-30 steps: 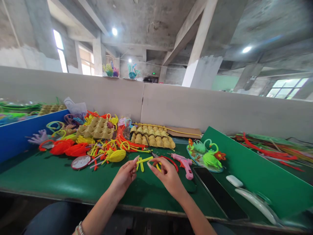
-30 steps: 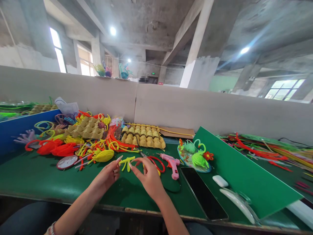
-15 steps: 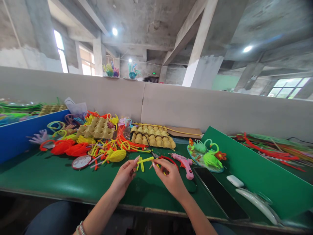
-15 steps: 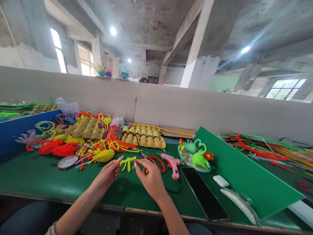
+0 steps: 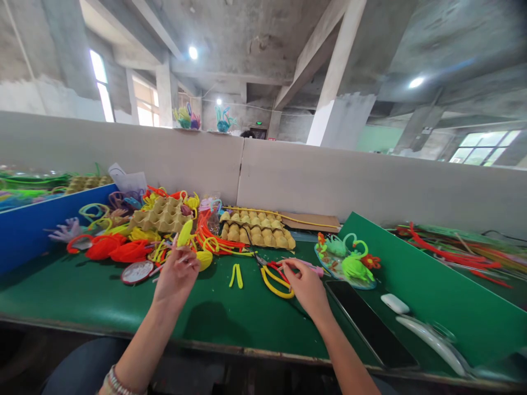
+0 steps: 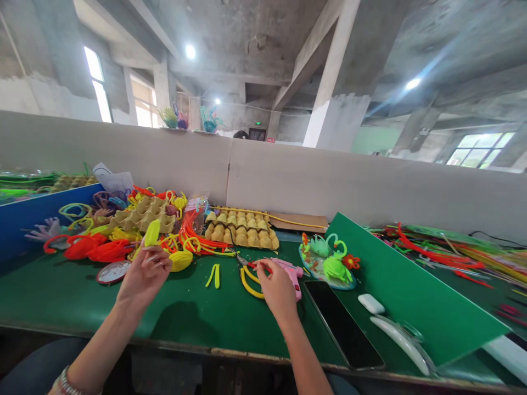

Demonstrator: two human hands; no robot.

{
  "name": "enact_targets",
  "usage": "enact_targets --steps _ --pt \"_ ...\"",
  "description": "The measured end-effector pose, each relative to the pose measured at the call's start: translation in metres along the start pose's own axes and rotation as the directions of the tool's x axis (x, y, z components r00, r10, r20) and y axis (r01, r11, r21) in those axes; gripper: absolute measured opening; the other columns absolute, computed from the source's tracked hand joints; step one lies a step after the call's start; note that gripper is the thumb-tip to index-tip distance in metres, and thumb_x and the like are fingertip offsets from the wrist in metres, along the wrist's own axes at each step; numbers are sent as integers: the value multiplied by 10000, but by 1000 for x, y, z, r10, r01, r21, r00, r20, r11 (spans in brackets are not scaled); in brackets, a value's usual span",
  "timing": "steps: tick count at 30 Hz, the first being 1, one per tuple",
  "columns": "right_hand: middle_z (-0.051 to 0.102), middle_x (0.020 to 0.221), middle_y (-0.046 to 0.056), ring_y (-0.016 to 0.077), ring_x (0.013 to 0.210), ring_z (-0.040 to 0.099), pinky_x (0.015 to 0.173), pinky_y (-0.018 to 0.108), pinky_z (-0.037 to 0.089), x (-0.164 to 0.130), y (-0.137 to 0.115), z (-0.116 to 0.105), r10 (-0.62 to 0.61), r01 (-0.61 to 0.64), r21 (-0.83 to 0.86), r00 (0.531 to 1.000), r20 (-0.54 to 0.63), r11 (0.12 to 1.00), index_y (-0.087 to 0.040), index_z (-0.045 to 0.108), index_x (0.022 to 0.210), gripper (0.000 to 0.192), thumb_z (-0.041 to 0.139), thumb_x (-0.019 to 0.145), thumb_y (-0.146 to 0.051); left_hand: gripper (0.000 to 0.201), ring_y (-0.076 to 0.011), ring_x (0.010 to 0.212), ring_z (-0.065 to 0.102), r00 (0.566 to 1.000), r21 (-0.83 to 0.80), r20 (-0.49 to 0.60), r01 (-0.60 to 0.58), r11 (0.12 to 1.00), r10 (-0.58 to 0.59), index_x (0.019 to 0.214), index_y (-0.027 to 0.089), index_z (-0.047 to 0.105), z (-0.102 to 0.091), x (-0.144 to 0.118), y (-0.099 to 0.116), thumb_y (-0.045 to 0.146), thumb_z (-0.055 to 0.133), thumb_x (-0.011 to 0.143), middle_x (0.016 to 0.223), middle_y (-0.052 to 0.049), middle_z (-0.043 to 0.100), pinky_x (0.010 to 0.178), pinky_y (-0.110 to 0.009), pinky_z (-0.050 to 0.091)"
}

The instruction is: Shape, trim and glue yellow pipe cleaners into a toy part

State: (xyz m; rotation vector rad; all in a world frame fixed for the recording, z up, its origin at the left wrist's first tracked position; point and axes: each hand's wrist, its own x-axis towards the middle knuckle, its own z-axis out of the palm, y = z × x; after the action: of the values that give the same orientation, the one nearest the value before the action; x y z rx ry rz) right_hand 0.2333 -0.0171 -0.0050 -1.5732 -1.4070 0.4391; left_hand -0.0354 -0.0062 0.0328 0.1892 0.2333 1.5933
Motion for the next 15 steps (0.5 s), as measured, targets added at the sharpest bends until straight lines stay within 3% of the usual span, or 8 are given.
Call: enact_targets --steps 3,8,13,15 --pt "701 850 49 183 632 602 572 298 461 3 2 1 -3 1 70 1000 26 998 -221 686 832 278 547 745 -446 225 -47 469 480 1000 40 3 -26 999 26 778 161 576 1 1 4 169 403 922 593 38 535 443 -159 390" --pt "699 958 68 206 826 641 689 319 519 2 -3 5 -18 -36 299 984 177 954 -212 685 935 408 553 742 -547 179 -31 424 447 988 212 -83 147 966 -132 942 166 604 -6 1 -16 121 436 902 583 46 495 382 -126 349" --pt "670 1081 62 227 1006 609 816 347 503 -7 -18 2 -36 -73 496 978 206 865 -246 694 953 366 592 746 -530 81 -12 403 414 960 329 -164 269 905 -225 843 134 601 -16 1 -35 88 535 838 590 43 506 349 -100 325" --pt "680 1056 64 218 1003 611 862 360 479 -9 -23 1 -83 -81 543 959 270 836 -242 682 987 347 606 757 -491 72 -2 394 398 955 356 -178 287 890 -236 805 123 589 -18 1 -39 84 537 834 588 43 513 347 -92 316"
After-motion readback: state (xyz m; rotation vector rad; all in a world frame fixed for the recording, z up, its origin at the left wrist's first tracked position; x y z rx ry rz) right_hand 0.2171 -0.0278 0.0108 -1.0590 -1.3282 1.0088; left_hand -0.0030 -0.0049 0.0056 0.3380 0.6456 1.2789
